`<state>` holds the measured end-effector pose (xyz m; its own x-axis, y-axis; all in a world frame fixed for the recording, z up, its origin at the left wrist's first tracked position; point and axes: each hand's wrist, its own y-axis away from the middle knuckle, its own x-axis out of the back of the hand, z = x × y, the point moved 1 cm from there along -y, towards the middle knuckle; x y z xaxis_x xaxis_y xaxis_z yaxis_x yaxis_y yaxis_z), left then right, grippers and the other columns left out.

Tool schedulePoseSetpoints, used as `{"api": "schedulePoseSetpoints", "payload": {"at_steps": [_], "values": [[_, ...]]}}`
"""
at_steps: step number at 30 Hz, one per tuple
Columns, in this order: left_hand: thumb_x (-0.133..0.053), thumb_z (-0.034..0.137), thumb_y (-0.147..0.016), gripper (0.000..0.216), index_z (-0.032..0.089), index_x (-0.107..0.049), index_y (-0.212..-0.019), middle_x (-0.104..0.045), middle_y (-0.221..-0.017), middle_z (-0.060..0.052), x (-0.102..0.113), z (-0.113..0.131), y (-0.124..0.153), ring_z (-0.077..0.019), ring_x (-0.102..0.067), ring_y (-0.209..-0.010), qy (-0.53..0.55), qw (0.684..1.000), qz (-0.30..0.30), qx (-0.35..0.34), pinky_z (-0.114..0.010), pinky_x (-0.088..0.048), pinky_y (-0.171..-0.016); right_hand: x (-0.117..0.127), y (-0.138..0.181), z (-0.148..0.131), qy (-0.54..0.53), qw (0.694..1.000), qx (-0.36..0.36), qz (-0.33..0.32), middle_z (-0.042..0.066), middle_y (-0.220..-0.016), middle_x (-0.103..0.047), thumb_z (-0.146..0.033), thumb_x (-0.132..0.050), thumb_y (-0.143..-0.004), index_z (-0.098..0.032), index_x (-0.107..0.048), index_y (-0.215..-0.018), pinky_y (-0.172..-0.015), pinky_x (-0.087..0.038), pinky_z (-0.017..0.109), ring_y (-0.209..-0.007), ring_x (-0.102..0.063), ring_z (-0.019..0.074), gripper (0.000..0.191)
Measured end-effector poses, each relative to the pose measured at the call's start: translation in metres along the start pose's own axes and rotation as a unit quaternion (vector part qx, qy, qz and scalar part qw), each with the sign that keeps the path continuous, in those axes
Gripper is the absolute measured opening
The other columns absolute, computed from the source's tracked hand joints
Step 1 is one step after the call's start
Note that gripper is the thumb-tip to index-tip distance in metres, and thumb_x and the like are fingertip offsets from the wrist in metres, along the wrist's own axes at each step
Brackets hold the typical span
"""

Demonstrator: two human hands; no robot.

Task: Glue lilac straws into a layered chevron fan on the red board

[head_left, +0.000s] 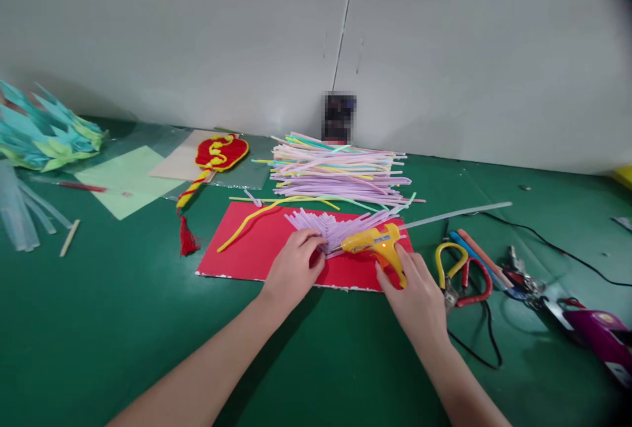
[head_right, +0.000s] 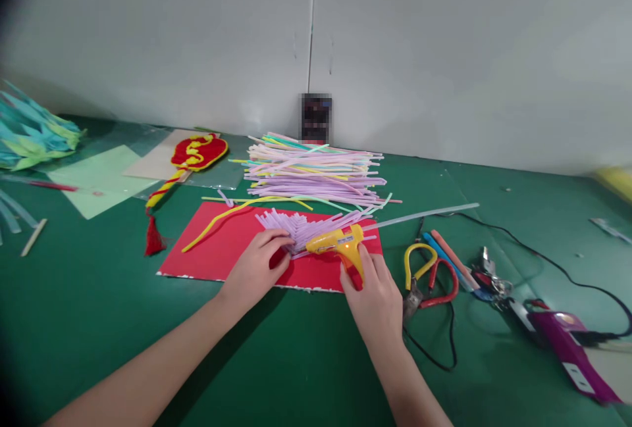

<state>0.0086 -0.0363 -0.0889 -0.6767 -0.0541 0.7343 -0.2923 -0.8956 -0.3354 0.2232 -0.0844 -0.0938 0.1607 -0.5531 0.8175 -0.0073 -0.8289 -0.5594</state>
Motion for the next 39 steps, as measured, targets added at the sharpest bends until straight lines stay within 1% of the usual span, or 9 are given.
{"api": "schedulePoseSetpoints", "payload": {"at_steps": [4,13,17,25,31,39], "values": [[-0.054,0.011,-0.082,0.022,0.019,-0.059,-0.101,-0.058,-0.109,-0.006,0.0,0.0002,0.0002,-0.0206,-0.055,-0.106,-0.013,1.0,0.006,0.004,-0.038,-0.05,-0.093,-0.0025,0.0003,-0.0019,0.003,1.0,-0.018,-0.003,0.01,-0.101,-0.063,-0.037,-0.05,-0.086,-0.015,-0.05,-0.123,-0.062,-0.051,0.027,-0.083,-0.063,0.0198,0.044],[-0.054,0.011,-0.082,0.021,0.017,-0.061,-0.101,-0.059,-0.109,-0.007,0.0003,0.0016,0.0002,-0.0208,-0.056,-0.106,-0.028,1.0,0.014,0.001,-0.038,-0.051,-0.092,-0.0023,0.0011,0.001,-0.015,0.999,-0.016,-0.023,0.01,-0.101,-0.063,-0.036,-0.05,-0.086,-0.016,-0.052,-0.122,-0.065,-0.052,0.029,-0.086,-0.063,0.0211,0.042],[-0.054,0.011,-0.082,0.022,0.019,-0.062,-0.101,-0.059,-0.109,-0.006,-0.0001,0.0007,0.0009,-0.0209,-0.056,-0.106,-0.026,1.0,0.018,-0.002,-0.038,-0.05,-0.093,-0.0027,0.0015,0.002,-0.024,0.999,-0.013,-0.025,0.01,-0.099,-0.063,-0.035,-0.05,-0.086,-0.015,-0.052,-0.123,-0.068,-0.053,0.03,-0.087,-0.063,0.0212,0.041],[-0.054,0.01,-0.082,0.023,0.018,-0.062,-0.101,-0.058,-0.109,-0.006,-0.0003,-0.0003,-0.0008,-0.0205,-0.056,-0.105,-0.02,1.0,0.017,-0.003,-0.038,-0.049,-0.094,-0.0024,0.0019,0.0051,-0.062,0.997,-0.007,-0.043,0.01,-0.098,-0.062,-0.033,-0.048,-0.088,-0.015,-0.051,-0.124,-0.074,-0.054,0.032,-0.088,-0.062,0.0208,0.04],[-0.054,0.01,-0.082,0.023,0.018,-0.062,-0.101,-0.059,-0.109,-0.007,0.0004,0.0005,-0.0011,-0.0206,-0.056,-0.105,-0.017,1.0,0.015,-0.005,-0.039,-0.049,-0.094,-0.0013,0.0018,0.0056,-0.066,0.997,-0.004,-0.044,0.01,-0.096,-0.062,-0.033,-0.047,-0.089,-0.016,-0.05,-0.124,-0.072,-0.054,0.032,-0.086,-0.062,0.0208,0.04],[-0.054,0.01,-0.082,0.023,0.019,-0.062,-0.101,-0.058,-0.11,-0.006,0.0007,0.0005,0.0,-0.0206,-0.056,-0.106,-0.013,1.0,0.016,-0.001,-0.039,-0.049,-0.094,-0.002,0.0027,0.0064,-0.071,0.997,-0.006,-0.037,0.009,-0.096,-0.062,-0.033,-0.046,-0.089,-0.017,-0.05,-0.125,-0.073,-0.054,0.032,-0.087,-0.062,0.0207,0.04]]}}
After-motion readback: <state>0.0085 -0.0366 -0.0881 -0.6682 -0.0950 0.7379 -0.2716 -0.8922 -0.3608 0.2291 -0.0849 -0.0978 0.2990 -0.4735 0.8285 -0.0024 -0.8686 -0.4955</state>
